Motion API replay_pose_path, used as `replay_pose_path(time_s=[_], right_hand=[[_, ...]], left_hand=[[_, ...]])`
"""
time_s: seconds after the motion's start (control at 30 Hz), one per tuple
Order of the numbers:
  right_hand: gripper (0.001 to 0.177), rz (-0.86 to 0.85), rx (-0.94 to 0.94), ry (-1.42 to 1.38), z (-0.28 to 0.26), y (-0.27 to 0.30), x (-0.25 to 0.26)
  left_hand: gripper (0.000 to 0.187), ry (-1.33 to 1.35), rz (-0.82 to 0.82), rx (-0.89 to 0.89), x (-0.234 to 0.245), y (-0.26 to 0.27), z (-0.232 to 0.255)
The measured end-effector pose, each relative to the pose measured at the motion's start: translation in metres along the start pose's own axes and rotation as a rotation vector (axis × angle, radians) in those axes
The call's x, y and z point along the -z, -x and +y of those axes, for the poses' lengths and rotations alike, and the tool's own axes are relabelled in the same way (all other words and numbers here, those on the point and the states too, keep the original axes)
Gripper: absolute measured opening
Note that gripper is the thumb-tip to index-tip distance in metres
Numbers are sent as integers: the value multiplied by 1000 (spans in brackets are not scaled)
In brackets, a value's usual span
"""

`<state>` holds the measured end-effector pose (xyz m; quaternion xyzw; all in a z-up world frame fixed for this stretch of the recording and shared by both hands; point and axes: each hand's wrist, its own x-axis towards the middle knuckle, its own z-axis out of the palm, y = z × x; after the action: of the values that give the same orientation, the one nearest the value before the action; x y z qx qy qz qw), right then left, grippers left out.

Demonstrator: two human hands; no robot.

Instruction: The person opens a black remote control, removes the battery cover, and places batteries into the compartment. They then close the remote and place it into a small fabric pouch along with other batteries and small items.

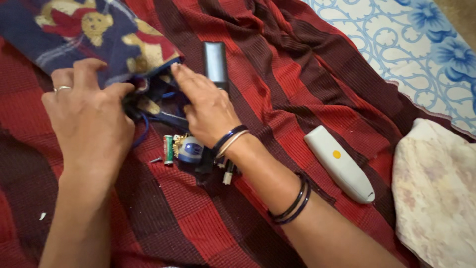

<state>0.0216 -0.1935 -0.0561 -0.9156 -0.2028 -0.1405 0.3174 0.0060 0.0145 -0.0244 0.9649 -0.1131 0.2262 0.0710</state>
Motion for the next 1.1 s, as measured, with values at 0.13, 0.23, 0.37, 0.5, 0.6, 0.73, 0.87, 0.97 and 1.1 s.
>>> replay_pose_path(time_s=[0.13,0.23,0.37,0.5,0.6,0.73,0.87,0.97,1.1], right_hand=[[73,70,-24,83,5,5,6],[76,84,-144,203,10,12,10],[71,-17,-242,234,18,24,8],[60,-110,-256,260,31,35,1],[51,-53,-212,92,47,43,2],[52,120,-377,-308,59,48,8],[59,102,-393,-182,49,43,11],[64,-35,-284,136,36,37,10],[63,-54,-238,282,28,27,0]], left_hand=[[45,-51,11,21,-7,-1,-5],[42,139,71,36,-10,-4,-4],[35,283,146,52,-14,-5,7],[27,317,112,98,-15,-4,15],[31,376,104,104,-14,-5,19],[36,318,94,113,-7,-7,18],[44,311,145,78,-3,-8,17],[45,363,200,62,-7,-7,21],[40,322,252,81,-12,-7,15]])
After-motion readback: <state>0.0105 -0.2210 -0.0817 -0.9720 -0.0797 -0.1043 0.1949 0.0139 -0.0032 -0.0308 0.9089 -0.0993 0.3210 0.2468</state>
